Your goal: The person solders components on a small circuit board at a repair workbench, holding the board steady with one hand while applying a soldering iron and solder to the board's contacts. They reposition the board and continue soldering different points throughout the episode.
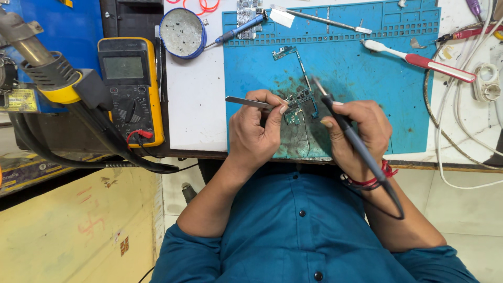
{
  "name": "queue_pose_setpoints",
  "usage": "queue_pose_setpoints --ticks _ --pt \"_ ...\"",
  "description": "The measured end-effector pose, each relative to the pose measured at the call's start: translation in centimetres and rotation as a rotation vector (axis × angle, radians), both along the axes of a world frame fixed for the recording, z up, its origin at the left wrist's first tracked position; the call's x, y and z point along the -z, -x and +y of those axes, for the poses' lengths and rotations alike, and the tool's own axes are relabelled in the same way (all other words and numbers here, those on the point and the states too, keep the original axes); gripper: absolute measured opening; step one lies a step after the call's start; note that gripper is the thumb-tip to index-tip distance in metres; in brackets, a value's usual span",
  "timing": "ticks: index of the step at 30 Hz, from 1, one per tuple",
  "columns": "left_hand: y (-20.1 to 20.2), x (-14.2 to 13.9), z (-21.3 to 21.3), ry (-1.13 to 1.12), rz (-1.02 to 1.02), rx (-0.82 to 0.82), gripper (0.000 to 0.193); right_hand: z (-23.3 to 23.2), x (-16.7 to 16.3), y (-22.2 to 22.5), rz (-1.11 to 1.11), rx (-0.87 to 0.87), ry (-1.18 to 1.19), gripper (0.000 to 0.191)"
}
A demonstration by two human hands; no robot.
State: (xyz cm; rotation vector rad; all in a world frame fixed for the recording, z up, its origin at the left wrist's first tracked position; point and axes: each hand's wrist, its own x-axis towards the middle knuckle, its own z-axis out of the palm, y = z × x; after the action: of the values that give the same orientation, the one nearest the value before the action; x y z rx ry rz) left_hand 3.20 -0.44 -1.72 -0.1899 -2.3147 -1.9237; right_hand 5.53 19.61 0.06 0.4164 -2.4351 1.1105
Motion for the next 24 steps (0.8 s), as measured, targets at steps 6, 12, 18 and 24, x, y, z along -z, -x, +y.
queue_pose_setpoints --ticks 6,12,18,24 --pt "0.14 -0.06 -0.09 0.051 0.006 0.013 0.012 0.53 0.74 0.26 -0.009 -0.145 -0.003 0.009" --pt "0.13 -0.14 -0.03 0.085 0.013 0.009 0.012 0.27 0.85 0.29 -0.013 -0.166 0.026 0.008" --pt "0.21 -0.27 -0.03 0.085 0.005 0.012 0.012 0.08 0.53 0.63 -0.013 -0.177 0.009 0.009" --pt "0.27 -0.30 0.04 0.099 0.007 0.009 0.012 0.13 0.54 0.57 -0.006 -0.178 -0.004 0.009"
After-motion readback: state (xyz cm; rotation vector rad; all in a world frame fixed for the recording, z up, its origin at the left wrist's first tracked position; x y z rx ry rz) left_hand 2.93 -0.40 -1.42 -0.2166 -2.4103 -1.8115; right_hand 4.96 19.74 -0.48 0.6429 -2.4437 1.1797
